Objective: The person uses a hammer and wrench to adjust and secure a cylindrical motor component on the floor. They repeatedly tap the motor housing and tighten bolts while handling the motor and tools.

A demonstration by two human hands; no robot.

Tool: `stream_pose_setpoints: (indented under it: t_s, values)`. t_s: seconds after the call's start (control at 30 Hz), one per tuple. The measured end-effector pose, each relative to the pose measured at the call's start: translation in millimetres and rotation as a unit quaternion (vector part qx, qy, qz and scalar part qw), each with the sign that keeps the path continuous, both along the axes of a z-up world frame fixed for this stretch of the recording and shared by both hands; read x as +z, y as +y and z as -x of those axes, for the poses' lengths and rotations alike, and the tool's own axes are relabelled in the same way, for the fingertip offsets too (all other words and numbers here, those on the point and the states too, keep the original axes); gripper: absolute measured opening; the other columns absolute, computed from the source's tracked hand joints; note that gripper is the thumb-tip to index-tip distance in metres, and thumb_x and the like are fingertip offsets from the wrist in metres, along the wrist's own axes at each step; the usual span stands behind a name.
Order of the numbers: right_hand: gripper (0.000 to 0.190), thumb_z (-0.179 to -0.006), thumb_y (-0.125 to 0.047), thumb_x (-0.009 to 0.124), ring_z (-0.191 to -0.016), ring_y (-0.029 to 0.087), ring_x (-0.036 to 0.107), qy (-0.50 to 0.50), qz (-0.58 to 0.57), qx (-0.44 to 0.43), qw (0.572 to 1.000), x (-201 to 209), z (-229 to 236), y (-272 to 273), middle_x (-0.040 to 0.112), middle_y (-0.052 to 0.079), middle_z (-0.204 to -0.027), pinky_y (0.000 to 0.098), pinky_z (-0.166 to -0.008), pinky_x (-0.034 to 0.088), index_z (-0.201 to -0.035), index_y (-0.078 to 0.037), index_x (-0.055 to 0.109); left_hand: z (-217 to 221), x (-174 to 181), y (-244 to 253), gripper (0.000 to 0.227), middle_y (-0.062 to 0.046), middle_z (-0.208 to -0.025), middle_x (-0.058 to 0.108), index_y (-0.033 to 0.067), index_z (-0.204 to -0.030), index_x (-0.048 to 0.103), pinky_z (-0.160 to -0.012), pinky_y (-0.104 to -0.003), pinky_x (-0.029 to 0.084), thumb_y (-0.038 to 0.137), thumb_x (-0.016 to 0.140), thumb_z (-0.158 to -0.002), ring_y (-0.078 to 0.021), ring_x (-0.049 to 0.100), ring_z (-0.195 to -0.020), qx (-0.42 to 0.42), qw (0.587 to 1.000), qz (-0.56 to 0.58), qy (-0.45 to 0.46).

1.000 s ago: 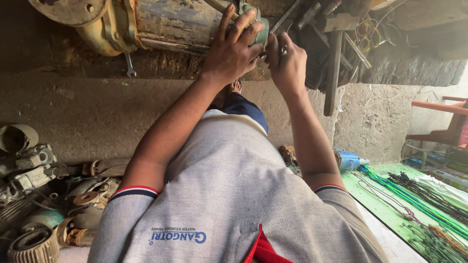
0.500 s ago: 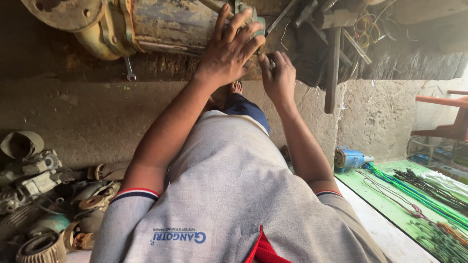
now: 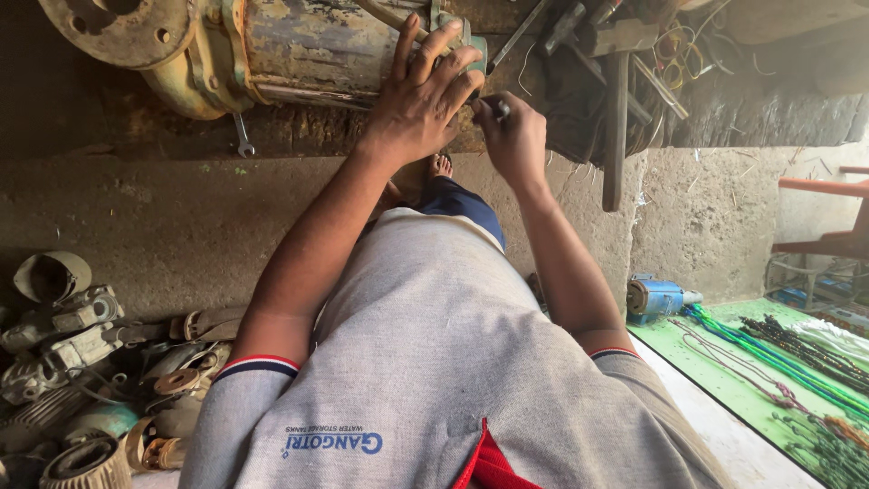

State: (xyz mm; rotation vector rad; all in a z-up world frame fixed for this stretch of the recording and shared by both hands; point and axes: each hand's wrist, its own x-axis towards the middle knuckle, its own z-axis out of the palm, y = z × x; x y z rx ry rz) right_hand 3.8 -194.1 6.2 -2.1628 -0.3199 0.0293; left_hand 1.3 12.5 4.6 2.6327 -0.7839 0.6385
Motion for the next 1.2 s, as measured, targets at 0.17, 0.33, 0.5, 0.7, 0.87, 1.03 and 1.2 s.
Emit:
stream_pose_setpoints:
  t_s: [0.17,0.33,0.5,0.7,0.87,1.03,1.2]
  values:
    - [0.034,-0.109,-0.031,0.062,-0.074,0.016,0.076,0.113,0.020,-0.010,0.993,1.0,-2.4,4.8,0.076,0.008,-0.080,0.0320,-0.068,0.056,-0.098,0.000,0.071,2.2,5.4,-0.6,0.052,-0.003,-0.151,0.047,0.0129,-0.126,0.058,-0.132,-0.061,0.006,0.021,0.086,-0.082,-0.0297,0.022,-0.157,0.001,1.000,0.001,0.026]
    - [0.034,-0.107,-0.032,0.060,-0.077,0.013,0.070,0.203,-0.040,0.021,0.978,6.9,-9.8,1.7,0.075,0.008,-0.082,0.0299,-0.071,0.055,-0.103,0.000,0.069,3.5,6.4,-0.5,0.053,-0.002,-0.151,0.048,0.0145,-0.126,0.059,-0.132,-0.060,0.005,0.025,0.089,-0.084,-0.0287,0.021,-0.157,0.006,1.000,-0.010,0.027]
    - [0.037,-0.100,-0.033,0.064,-0.083,0.013,0.070,0.148,-0.080,0.048,0.985,15.8,-5.7,-1.4,0.074,0.010,-0.088,0.0295,-0.072,0.054,-0.105,0.004,0.064,1.6,5.6,-2.4,0.049,-0.002,-0.147,0.046,0.0150,-0.125,0.058,-0.134,-0.059,0.005,0.021,0.086,-0.086,-0.0279,0.020,-0.158,0.015,1.000,-0.010,0.017]
    - [0.043,-0.108,-0.038,0.062,-0.073,0.014,0.062,0.296,0.000,-0.013,0.955,6.4,-17.2,1.2,0.071,0.012,-0.080,0.0311,-0.067,0.050,-0.096,0.003,0.070,2.7,4.6,-3.8,0.045,0.001,-0.152,0.047,0.0175,-0.121,0.059,-0.134,-0.058,0.005,0.015,0.083,-0.083,-0.0258,0.020,-0.158,0.026,0.999,-0.017,0.020]
    - [0.033,-0.106,-0.032,0.065,-0.077,0.011,0.060,0.280,-0.092,0.040,0.955,1.9,-19.5,-8.3,0.070,0.009,-0.085,0.0294,-0.068,0.049,-0.104,0.001,0.068,3.6,6.6,-5.2,0.044,0.000,-0.152,0.048,0.0170,-0.122,0.060,-0.135,-0.058,0.005,0.017,0.083,-0.085,-0.0261,0.020,-0.159,0.024,0.999,-0.008,0.024]
    - [0.032,-0.102,-0.030,0.067,-0.080,0.010,0.067,0.219,-0.066,0.055,0.972,5.5,-14.0,-8.5,0.074,0.009,-0.086,0.0280,-0.069,0.054,-0.105,0.002,0.064,3.6,9.1,-4.6,0.040,0.000,-0.151,0.049,0.0167,-0.120,0.061,-0.134,-0.059,0.006,0.022,0.085,-0.088,-0.0265,0.022,-0.158,0.031,0.999,-0.013,0.027]
    - [0.045,-0.112,-0.039,0.056,-0.075,0.013,0.067,0.312,-0.025,0.023,0.950,5.9,-22.9,-6.6,0.076,0.009,-0.084,0.0299,-0.068,0.053,-0.104,0.001,0.075,5.7,11.2,-6.5,0.043,0.000,-0.150,0.049,0.0178,-0.124,0.062,-0.134,-0.058,0.006,0.023,0.084,-0.087,-0.0253,0.023,-0.157,0.044,0.998,-0.025,0.039]
